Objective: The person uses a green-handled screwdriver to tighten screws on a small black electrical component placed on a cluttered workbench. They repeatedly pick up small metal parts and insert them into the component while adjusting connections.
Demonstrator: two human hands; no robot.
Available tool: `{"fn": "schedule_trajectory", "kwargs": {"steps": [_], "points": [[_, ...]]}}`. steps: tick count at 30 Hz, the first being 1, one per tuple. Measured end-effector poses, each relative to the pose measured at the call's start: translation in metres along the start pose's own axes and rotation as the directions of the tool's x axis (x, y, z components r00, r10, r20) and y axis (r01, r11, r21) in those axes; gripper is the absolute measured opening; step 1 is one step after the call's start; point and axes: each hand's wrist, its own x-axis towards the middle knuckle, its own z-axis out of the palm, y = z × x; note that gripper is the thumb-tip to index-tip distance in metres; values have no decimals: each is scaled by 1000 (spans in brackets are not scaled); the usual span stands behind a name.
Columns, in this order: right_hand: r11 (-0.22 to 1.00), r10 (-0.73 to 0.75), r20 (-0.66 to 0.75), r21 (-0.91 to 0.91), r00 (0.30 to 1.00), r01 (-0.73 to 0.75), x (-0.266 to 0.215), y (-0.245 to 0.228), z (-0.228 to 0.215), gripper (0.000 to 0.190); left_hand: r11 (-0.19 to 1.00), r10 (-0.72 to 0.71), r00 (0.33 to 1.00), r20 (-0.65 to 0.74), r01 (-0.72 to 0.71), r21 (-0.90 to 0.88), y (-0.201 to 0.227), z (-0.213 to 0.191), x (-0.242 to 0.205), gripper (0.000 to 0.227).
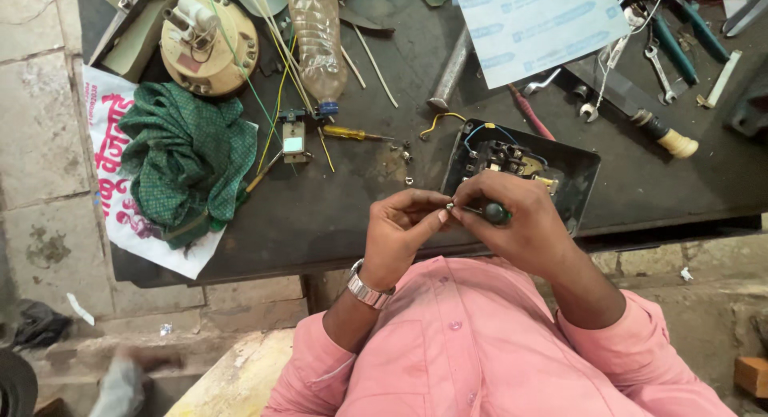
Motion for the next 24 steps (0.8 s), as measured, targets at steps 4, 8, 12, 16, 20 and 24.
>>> {"fn": "schedule_trajectory", "kwargs": {"steps": [4,8,12,16,20,24], "points": [[1000,8,-19,2,1000,-8,-4,8,-3,16,991,119,992,-27,-118,60,-7,13,0,15],[999,45,-16,-2,999,-45,-5,14,-8,14,946,160,987,-23,-147,288,-8,19,-1,18],[996,74,-17,58,997,-73,-6,19,-13,13,956,147,987,-58,-126,266,-6,26,3,19],[994,47,-79,102,996,-39,-10,22,-9,12,947,173,982,-82,-142,289,-7,31,2,30],[989,57,-127,146,990,-38,-12,21,-7,10,924,262,964,-52,-235,300,-9,35,2,19],[997,43,-158,68,986,-33,-13,17,-8,13,971,191,979,-75,-177,159,-13,31,3,15]]}}
